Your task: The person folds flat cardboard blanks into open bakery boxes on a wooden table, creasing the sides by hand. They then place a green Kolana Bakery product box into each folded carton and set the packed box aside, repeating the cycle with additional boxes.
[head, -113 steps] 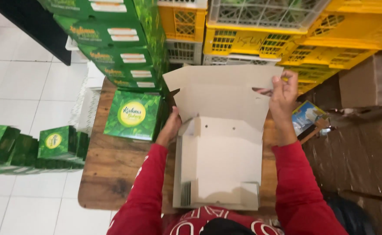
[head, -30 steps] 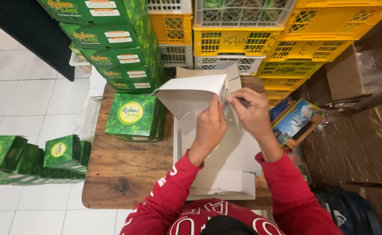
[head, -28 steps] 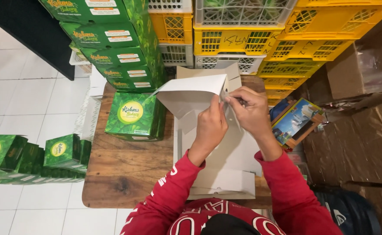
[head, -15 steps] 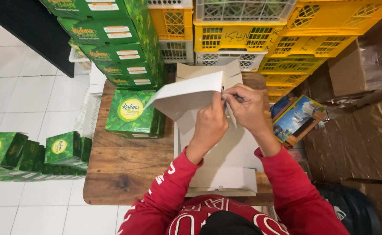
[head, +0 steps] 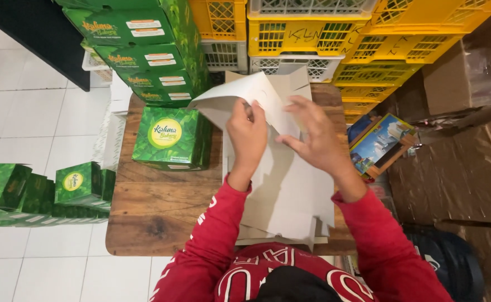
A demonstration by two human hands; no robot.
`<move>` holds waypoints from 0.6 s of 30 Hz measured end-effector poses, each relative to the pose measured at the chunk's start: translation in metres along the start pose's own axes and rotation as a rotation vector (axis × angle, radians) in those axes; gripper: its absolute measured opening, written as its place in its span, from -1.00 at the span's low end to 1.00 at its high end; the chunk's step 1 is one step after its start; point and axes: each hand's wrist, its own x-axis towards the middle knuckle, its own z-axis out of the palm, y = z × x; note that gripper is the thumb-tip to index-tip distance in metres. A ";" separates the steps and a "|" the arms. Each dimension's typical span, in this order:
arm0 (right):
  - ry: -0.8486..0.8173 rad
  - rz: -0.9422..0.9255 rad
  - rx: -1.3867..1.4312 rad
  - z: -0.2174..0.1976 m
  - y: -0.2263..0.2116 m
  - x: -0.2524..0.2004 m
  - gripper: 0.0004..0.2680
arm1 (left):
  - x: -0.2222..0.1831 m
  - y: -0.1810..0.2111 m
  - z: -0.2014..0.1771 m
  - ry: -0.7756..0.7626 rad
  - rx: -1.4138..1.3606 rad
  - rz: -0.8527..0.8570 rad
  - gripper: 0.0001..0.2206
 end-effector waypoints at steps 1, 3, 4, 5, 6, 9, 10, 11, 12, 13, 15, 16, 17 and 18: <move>0.001 -0.001 -0.001 -0.003 0.000 -0.001 -0.61 | 0.004 0.003 -0.001 0.000 -0.001 0.001 -0.85; -0.099 0.221 -0.162 -0.009 0.001 -0.004 -0.49 | 0.011 0.008 -0.004 0.004 -0.067 -0.032 -0.87; -0.100 0.221 -0.163 -0.010 -0.001 -0.006 -0.49 | 0.011 0.008 -0.002 0.005 -0.068 -0.032 -0.87; -0.135 0.283 -0.188 -0.010 -0.001 -0.008 -0.51 | 0.012 0.008 -0.001 -0.017 -0.058 -0.023 -0.87; -0.172 0.343 -0.214 -0.010 -0.002 -0.010 -0.52 | 0.012 0.008 0.001 -0.038 -0.049 -0.014 -0.87; -0.107 0.336 -0.182 -0.006 0.022 -0.027 -0.69 | 0.015 0.002 0.009 -0.060 -0.301 -0.033 -0.80; -0.106 0.344 -0.184 -0.006 0.029 -0.032 -0.69 | 0.011 0.000 0.010 -0.066 -0.303 -0.037 -0.80; -0.096 0.344 -0.194 -0.007 0.037 -0.038 -0.79 | 0.007 -0.001 0.012 -0.200 -0.482 -0.109 -0.62; -0.084 0.340 -0.205 -0.008 0.045 -0.043 -0.87 | 0.005 -0.003 0.014 -0.333 -0.662 -0.181 -0.41; -0.081 0.345 -0.209 -0.011 0.042 -0.041 -0.87 | -0.010 -0.009 0.018 -0.338 -0.665 -0.182 -0.41; -0.052 0.330 -0.176 -0.017 0.036 -0.033 -0.90 | -0.036 -0.021 0.026 -0.715 0.016 -0.143 -0.15; -0.052 0.329 -0.176 -0.020 0.031 -0.030 -0.90 | -0.048 -0.021 0.030 -0.714 0.016 -0.142 -0.15; -0.001 0.284 -0.179 -0.022 0.025 -0.027 -0.90 | -0.060 -0.022 0.035 -0.721 0.048 -0.161 -0.20; 0.049 0.238 -0.180 -0.024 0.018 -0.024 -0.90 | -0.072 -0.023 0.039 -0.726 0.081 -0.181 -0.25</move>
